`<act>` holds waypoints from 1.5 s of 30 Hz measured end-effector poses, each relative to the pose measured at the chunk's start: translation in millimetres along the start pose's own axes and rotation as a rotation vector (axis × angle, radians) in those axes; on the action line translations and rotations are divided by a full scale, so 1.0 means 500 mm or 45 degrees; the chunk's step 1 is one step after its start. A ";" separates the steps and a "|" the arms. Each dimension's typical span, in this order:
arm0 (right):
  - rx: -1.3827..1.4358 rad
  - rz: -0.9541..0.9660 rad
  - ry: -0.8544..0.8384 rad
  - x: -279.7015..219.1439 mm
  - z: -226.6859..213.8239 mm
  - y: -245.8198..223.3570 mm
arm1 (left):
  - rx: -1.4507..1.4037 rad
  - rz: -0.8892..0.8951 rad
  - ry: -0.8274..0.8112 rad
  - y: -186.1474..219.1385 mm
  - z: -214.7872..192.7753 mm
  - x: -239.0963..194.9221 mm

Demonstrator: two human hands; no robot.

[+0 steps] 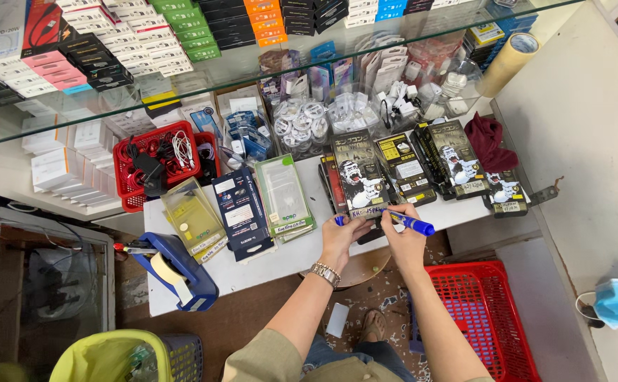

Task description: The person wipes several small electronics boxes with a maroon cloth, then uses a blue marker to write on the boxes. The person stacks the labeled boxes and places them on a shelf.

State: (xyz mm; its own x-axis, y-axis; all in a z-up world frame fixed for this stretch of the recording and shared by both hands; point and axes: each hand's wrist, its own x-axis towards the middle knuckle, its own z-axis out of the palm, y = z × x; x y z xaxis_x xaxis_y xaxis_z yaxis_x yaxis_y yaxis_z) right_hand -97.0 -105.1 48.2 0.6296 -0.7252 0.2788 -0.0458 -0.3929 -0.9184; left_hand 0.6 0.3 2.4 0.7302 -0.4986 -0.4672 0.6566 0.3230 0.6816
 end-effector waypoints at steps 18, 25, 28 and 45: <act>0.055 -0.019 0.017 0.007 -0.006 0.006 | -0.004 -0.006 -0.006 0.005 0.002 -0.004; 0.140 0.041 -0.077 -0.017 0.014 -0.010 | -0.017 0.006 -0.008 0.001 0.002 -0.002; 0.099 0.048 -0.087 -0.015 0.020 -0.015 | -0.033 0.005 0.004 0.001 0.001 -0.001; 0.238 0.043 -0.013 -0.013 0.019 0.027 | -0.057 0.003 -0.027 -0.001 -0.004 0.001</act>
State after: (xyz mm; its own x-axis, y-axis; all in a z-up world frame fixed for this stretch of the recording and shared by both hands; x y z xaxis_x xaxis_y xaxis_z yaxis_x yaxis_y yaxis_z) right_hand -94.4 -100.5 31.4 0.6381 -0.7300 0.2449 0.0769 -0.2561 -0.9636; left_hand 1.0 1.7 0.7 0.7278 -0.5148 -0.4530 0.6631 0.3599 0.6563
